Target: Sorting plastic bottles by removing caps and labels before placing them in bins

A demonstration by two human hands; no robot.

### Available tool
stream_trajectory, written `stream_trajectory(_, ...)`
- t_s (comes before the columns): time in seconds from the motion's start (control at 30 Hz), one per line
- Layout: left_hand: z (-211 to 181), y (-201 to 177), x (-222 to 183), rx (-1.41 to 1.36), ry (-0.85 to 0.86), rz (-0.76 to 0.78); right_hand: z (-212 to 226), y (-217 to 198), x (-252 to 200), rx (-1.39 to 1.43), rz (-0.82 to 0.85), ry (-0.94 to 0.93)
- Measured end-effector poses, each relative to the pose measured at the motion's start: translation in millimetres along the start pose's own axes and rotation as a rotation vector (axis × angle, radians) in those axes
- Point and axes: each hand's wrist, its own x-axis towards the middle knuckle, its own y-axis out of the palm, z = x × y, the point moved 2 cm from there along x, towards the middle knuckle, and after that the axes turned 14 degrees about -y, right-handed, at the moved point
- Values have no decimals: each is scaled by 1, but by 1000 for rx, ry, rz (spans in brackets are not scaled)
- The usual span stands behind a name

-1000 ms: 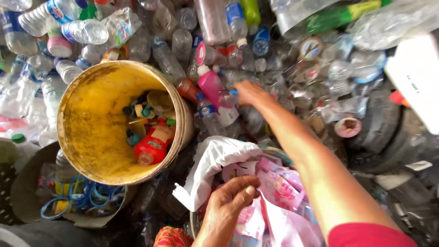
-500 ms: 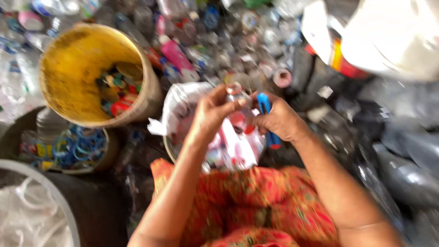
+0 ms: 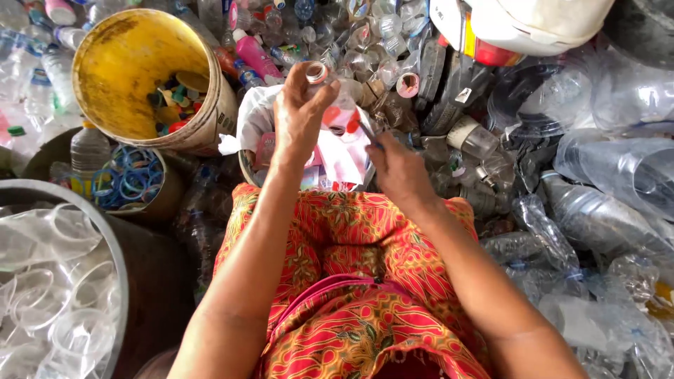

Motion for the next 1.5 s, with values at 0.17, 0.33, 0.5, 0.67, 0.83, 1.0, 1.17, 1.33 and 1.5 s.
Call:
stream_trajectory(0.17,-25,-2,-12,166,5,-64,-3,29,16,-198,-69,-121)
stream_trajectory(0.33,-13,-43,16,21,7,-171,-46,69,-14,-122,-179,-223)
stream_trajectory(0.5,3,-32,15,-176,-15,-141,-6,27,19,146,-468,-357)
stream_trajectory(0.67,6,-28,19,-584,-155,24,-46,46,45,1064,-568,344)
stream_trajectory(0.83,0,-39,28,-714,-132,-12,-89,75,37,505,-218,464)
stream_trajectory(1.0,8,-4,10,-621,-195,-44,7,-5,39,904,-479,520)
stream_trajectory(1.17,23,57,-10,-551,-186,29,-36,14,2,690,-748,244)
stream_trajectory(1.33,63,121,-42,-420,-173,168,-52,-6,-93,1105,-833,205)
stream_trajectory(1.5,144,265,-169,961,-200,407,-120,-64,-308,852,-1025,670)
